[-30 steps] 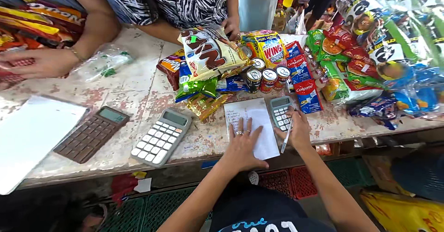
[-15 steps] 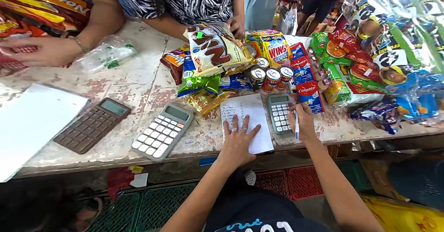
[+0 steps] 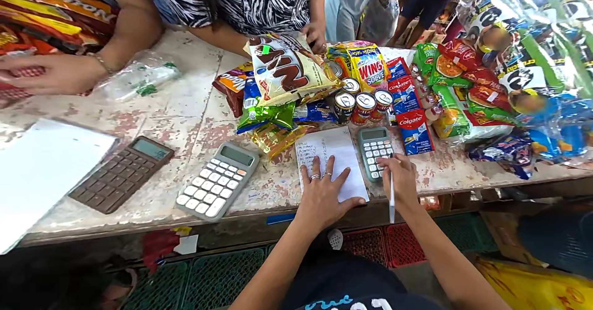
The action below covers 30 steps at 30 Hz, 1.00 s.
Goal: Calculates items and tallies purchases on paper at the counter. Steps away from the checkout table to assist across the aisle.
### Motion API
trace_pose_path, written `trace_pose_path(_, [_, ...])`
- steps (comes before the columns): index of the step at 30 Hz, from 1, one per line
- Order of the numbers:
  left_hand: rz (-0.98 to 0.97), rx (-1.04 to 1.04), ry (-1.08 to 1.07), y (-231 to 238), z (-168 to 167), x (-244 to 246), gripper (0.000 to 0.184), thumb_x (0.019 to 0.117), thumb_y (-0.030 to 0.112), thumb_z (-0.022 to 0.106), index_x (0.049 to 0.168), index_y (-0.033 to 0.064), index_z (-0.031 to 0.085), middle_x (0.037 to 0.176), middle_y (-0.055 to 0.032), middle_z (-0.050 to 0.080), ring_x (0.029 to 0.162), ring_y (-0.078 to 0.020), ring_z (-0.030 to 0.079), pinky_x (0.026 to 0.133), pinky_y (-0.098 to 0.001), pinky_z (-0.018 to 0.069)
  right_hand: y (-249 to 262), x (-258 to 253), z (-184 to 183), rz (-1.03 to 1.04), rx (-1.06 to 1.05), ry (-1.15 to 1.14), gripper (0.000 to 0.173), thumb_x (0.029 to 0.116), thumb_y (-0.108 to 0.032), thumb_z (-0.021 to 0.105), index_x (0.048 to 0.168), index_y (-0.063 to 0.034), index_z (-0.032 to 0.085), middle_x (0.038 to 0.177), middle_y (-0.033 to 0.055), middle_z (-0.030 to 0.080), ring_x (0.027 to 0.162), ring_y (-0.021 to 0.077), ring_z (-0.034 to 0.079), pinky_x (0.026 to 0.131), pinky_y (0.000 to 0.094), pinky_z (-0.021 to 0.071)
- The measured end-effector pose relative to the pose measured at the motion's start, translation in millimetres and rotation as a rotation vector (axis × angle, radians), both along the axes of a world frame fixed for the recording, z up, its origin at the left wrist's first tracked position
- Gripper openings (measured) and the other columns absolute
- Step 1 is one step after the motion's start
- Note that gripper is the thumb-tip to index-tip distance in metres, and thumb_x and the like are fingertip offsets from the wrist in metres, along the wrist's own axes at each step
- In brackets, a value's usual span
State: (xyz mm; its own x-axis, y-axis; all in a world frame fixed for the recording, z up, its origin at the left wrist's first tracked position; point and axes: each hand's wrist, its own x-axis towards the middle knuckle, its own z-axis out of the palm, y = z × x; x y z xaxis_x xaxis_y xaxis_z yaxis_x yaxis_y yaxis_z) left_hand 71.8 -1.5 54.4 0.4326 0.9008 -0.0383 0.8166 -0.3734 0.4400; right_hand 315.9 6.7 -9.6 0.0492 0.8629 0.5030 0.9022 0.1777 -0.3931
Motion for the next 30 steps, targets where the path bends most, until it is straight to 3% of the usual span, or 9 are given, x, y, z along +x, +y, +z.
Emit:
trace_pose_path(1, [0.013, 0.033, -0.011, 0, -3, 0, 0.093, 0.0867, 0.089, 0.032, 0.154, 0.0266, 0.049, 0.164, -0.0172, 0.035, 0.149, -0.0529, 0.027, 0.112, -0.0806, 0.0131, 2, 2, -5, -0.009, -0.008, -0.007, 0.026, 0.0949, -0.010, 0.050, 0.104, -0.0187, 0.073, 0.107, -0.0075, 0.073, 0.113, 0.0153, 0.064, 0.101, 0.0451, 0.0453])
trace_pose_path(3, [0.039, 0.067, -0.019, 2, -7, 1, 0.080, 0.0973, 0.074, 0.036, 0.154, 0.0187, 0.049, 0.163, -0.0139, 0.039, 0.149, -0.0491, 0.031, 0.114, -0.0777, 0.0164, 4, 8, -5, -0.006, 0.014, 0.026, 0.027, 0.0947, -0.010, 0.050, 0.103, -0.0200, 0.073, 0.107, -0.0093, 0.072, 0.114, 0.0129, 0.062, 0.102, 0.0437, 0.0438])
trace_pose_path(5, [0.056, 0.066, -0.023, 2, -8, 1, 0.066, 0.1002, 0.057, 0.050, 0.152, 0.0162, 0.050, 0.162, -0.0136, 0.041, 0.149, -0.0463, 0.033, 0.115, -0.0751, 0.0184, -3, 10, -2, 0.000, 0.048, 0.055, 0.028, 0.0938, -0.008, 0.050, 0.102, -0.0199, 0.073, 0.104, -0.0094, 0.072, 0.112, 0.0129, 0.062, 0.101, 0.0436, 0.0443])
trace_pose_path(7, [0.071, 0.082, -0.019, 3, -10, 2, 0.062, 0.0993, 0.052, 0.054, 0.150, 0.0166, 0.054, 0.160, -0.0134, 0.044, 0.148, -0.0458, 0.036, 0.115, -0.0744, 0.0209, -9, 10, -4, -0.001, 0.015, 0.034, 0.027, 0.0940, -0.008, 0.051, 0.101, -0.0216, 0.073, 0.104, -0.0100, 0.072, 0.112, 0.0127, 0.063, 0.100, 0.0428, 0.0454])
trace_pose_path(11, [0.080, 0.074, 0.000, 5, -6, 3, 0.061, 0.0988, 0.053, 0.055, 0.147, 0.0164, 0.056, 0.158, -0.0135, 0.046, 0.146, -0.0452, 0.039, 0.115, -0.0725, 0.0235, -17, 21, 1, 0.009, 0.054, 0.103, 0.029, 0.0936, -0.008, 0.050, 0.103, -0.0215, 0.074, 0.106, -0.0091, 0.072, 0.114, 0.0141, 0.061, 0.103, 0.0440, 0.0439])
trace_pose_path(15, [0.093, 0.015, 0.089, 10, 1, 8, 0.072, 0.0982, 0.060, 0.052, 0.153, 0.0125, 0.048, 0.159, -0.0188, 0.043, 0.146, -0.0450, 0.038, 0.116, -0.0704, 0.0244, -21, 45, 1, -0.038, 0.137, 0.183, 0.026, 0.0943, -0.007, 0.050, 0.104, -0.0181, 0.072, 0.110, -0.0065, 0.073, 0.114, 0.0149, 0.062, 0.101, 0.0426, 0.0453])
trace_pose_path(21, [0.094, -0.082, 0.180, 20, 4, 9, 0.079, 0.0954, 0.064, 0.055, 0.153, 0.0106, 0.047, 0.158, -0.0229, 0.042, 0.143, -0.0467, 0.041, 0.111, -0.0686, 0.0320, -29, 52, -26, -0.087, 0.031, 0.072, 0.028, 0.0935, -0.009, 0.048, 0.105, -0.0194, 0.072, 0.109, -0.0071, 0.071, 0.111, 0.0148, 0.062, 0.097, 0.0436, 0.0445])
trace_pose_path(25, [0.111, -0.122, 0.226, 21, 7, 10, 0.080, 0.0934, 0.066, 0.057, 0.152, 0.0119, 0.050, 0.155, -0.0306, 0.040, 0.140, -0.0484, 0.043, 0.110, -0.0662, 0.0348, -30, 54, -25, -0.096, 0.006, 0.046, 0.030, 0.0940, -0.010, 0.047, 0.105, -0.0224, 0.072, 0.106, -0.0102, 0.071, 0.110, 0.0120, 0.061, 0.096, 0.0408, 0.0448])
trace_pose_path(30, [0.132, -0.135, 0.224, 20, 8, 8, 0.079, 0.0920, 0.067, 0.058, 0.151, 0.0156, 0.051, 0.157, -0.0290, 0.038, 0.142, -0.0464, 0.042, 0.110, -0.0649, 0.0340, -27, 52, -17, -0.086, -0.006, 0.080, 0.028, 0.0945, -0.010, 0.048, 0.101, -0.0227, 0.072, 0.109, -0.0109, 0.071, 0.111, 0.0110, 0.061, 0.097, 0.0413, 0.0441])
